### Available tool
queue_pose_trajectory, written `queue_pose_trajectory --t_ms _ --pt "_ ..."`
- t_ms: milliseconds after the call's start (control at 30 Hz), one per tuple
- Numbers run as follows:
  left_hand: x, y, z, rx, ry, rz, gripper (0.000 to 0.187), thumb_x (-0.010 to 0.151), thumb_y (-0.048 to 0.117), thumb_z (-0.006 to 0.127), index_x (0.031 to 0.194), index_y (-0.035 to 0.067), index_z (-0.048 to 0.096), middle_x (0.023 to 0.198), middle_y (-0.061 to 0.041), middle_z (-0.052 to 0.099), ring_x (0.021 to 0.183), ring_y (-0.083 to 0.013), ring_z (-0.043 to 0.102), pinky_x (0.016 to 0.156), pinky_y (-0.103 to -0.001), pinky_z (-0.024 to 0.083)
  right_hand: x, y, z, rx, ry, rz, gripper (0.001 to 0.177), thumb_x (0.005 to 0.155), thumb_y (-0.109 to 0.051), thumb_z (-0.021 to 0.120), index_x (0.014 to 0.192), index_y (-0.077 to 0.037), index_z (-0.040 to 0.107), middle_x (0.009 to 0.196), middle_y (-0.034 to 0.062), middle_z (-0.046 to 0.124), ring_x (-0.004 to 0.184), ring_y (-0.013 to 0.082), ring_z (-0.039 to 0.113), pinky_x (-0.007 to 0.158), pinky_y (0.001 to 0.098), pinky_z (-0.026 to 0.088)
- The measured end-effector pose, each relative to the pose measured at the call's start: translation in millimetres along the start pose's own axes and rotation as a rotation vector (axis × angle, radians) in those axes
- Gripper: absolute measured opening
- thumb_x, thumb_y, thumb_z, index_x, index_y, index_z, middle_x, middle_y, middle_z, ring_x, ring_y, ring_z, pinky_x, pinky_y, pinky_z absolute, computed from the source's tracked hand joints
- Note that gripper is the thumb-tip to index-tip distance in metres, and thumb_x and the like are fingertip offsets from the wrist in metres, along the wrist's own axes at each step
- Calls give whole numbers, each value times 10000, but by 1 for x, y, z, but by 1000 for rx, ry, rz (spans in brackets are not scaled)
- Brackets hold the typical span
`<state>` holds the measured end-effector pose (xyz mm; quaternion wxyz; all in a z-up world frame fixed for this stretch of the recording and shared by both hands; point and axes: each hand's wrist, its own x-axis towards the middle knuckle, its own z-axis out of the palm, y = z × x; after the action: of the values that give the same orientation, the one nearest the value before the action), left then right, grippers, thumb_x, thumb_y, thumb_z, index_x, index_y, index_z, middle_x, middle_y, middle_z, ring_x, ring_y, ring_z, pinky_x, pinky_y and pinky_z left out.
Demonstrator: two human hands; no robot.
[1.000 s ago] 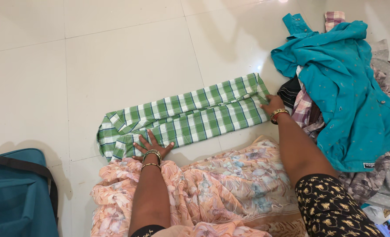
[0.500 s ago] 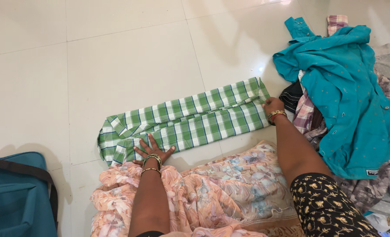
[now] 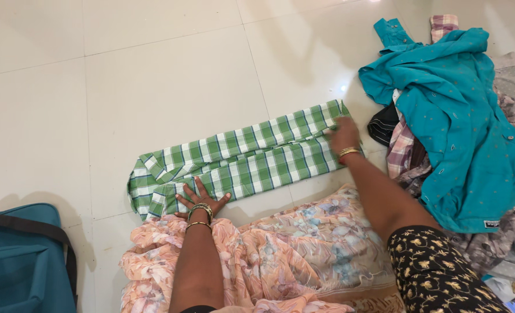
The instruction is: The person folds a green and white plaid shirt on the floor and then places it inside a blue backpack.
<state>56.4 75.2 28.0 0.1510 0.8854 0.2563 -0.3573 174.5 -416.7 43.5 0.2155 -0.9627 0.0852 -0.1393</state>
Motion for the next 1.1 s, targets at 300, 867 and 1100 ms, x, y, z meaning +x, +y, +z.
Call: queue_pose_trajectory --t_ms 300,867,1100 --pt "-4 1 -3 -5 -5 5 1421 638 930 633 1553 409 -320 1635 -88 -421 1463 -460 -399 1089 -833 -48 -75 -123 43 -307 -887 -754 906 986 -686 308 1643 -146 -3 1736 109 -30 1592 299 2 1261 476 42" --pt "-12 22 -17 -72 30 36 1408 634 890 666 1578 412 -264 1657 -70 -385 1477 -442 -381 1099 -831 -70 -1 7 39 -444 -689 -181 876 935 -749 327 1636 -283 84 1728 31 63 1586 267 -6 1259 500 -18" --pt "-7 51 -23 -325 543 87 757 892 770 660 1460 304 478 1659 -15 242 1604 -257 110 1258 -763 54 1 12 45 -459 -689 -179 894 941 -760 303 1651 -265 78 1717 73 62 1581 296 -22 1254 510 -52"
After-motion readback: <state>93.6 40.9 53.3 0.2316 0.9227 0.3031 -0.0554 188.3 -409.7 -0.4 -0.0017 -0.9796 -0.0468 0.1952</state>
